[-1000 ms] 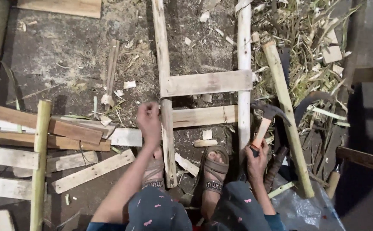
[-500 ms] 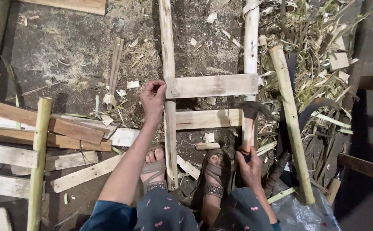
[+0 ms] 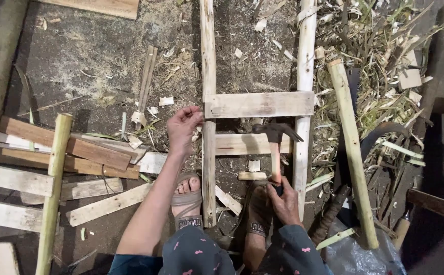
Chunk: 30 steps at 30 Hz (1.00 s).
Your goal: Assembling a wooden frame by hammering slats onto poles in a workshop setting.
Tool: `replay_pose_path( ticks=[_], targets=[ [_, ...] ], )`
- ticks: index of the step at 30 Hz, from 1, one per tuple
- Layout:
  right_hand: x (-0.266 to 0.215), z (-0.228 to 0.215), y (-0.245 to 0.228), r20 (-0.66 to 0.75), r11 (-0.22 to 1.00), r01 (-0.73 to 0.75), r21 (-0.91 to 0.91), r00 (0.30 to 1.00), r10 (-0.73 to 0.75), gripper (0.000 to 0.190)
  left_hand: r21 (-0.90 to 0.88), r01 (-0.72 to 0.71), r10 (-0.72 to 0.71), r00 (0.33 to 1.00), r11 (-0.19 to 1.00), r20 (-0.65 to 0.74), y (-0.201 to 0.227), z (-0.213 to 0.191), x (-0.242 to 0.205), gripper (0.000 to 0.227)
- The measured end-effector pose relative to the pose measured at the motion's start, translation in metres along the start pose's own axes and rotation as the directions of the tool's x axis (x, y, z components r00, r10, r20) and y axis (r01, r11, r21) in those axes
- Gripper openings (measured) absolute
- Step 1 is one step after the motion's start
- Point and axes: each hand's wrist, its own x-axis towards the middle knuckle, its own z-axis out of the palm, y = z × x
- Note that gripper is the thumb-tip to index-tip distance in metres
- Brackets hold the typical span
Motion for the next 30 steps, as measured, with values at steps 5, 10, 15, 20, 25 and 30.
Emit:
replay_pose_path(
  ticks=[5, 10, 15, 20, 25, 30],
  targets=[
    [-0.001, 0.004, -0.009, 0.021, 1.000, -0.005, -0.008, 1.000, 0.005, 0.027, 0.275, -0.096, 0.087, 0.995, 0.957, 0.045, 0.007, 0.011, 0.002, 0.018],
    [-0.002, 0.004, -0.012, 0.037, 1.000, -0.021, 0.009, 0.999, 0.021, 0.025, 0.576, -0.284, 0.297, 0.952, 0.766, 0.073, -0.010, 0.012, 0.011, 0.005],
    [0.002, 0.005, -0.016, 0.032, 0.998, 0.042, -0.048, 0.999, -0.041, 0.025, 0.643, -0.520, 0.546, 0.817, 0.562, 0.184, -0.023, 0.015, 0.023, 0.005],
    [0.006, 0.007, -0.025, 0.019, 0.959, 0.208, -0.190, 0.978, -0.209, 0.025, 0.598, -0.387, 0.424, 0.902, 0.702, 0.086, -0.025, 0.013, 0.023, 0.004],
    [0.009, 0.010, -0.034, 0.072, 0.966, 0.191, -0.175, 0.981, -0.181, 0.023, 0.572, -0.477, 0.502, 0.855, 0.667, 0.129, -0.032, 0.014, 0.026, 0.004],
    [0.020, 0.018, -0.045, 0.124, 0.929, 0.338, -0.154, 0.939, -0.321, 0.017, 0.636, -0.441, 0.474, 0.871, 0.633, 0.131, -0.029, 0.017, 0.025, 0.004]
  ],
)
